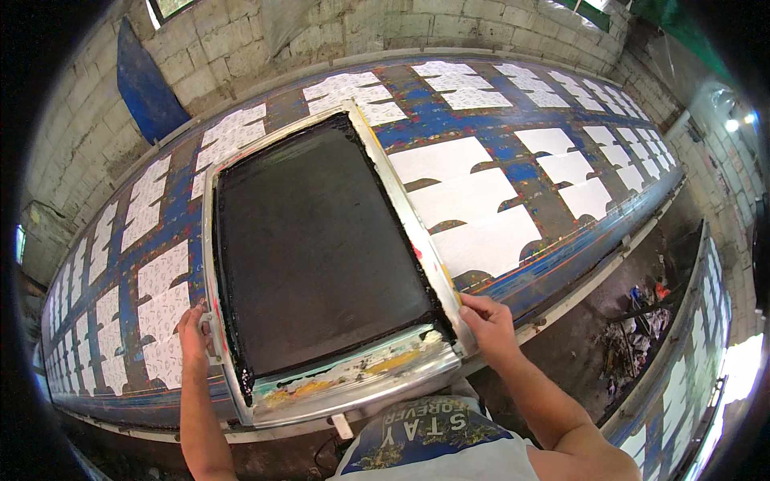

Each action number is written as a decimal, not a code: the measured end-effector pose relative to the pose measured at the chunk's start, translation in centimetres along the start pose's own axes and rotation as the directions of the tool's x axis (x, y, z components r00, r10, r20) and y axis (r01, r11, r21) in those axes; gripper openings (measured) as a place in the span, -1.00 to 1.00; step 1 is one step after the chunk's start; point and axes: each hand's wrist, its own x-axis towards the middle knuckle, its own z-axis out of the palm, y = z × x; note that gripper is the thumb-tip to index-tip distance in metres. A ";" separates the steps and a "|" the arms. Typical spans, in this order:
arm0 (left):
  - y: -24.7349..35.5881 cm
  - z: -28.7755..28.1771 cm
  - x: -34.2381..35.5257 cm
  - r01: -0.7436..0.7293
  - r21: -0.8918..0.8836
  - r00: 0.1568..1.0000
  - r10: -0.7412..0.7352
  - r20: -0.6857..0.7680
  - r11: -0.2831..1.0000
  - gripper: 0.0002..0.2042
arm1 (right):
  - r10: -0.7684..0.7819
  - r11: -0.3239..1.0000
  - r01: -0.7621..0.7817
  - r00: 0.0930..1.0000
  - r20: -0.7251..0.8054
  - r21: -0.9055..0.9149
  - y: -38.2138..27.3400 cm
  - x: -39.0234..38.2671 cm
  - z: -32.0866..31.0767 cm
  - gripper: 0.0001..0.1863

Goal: The person repeatedly pulls a squeegee across a screen printing frame to spread black ink over a mesh screen. The person holds the frame steady with one hand while using the other to draw the squeegee in consistent strokes.

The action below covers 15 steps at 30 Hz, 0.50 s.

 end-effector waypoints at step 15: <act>3.8 29.7 -10.6 -0.082 0.038 0.993 0.085 -0.079 0.996 -0.73 | 0.059 0.977 -0.076 0.994 -0.090 -0.199 5.6 13.1 -25.8 -0.65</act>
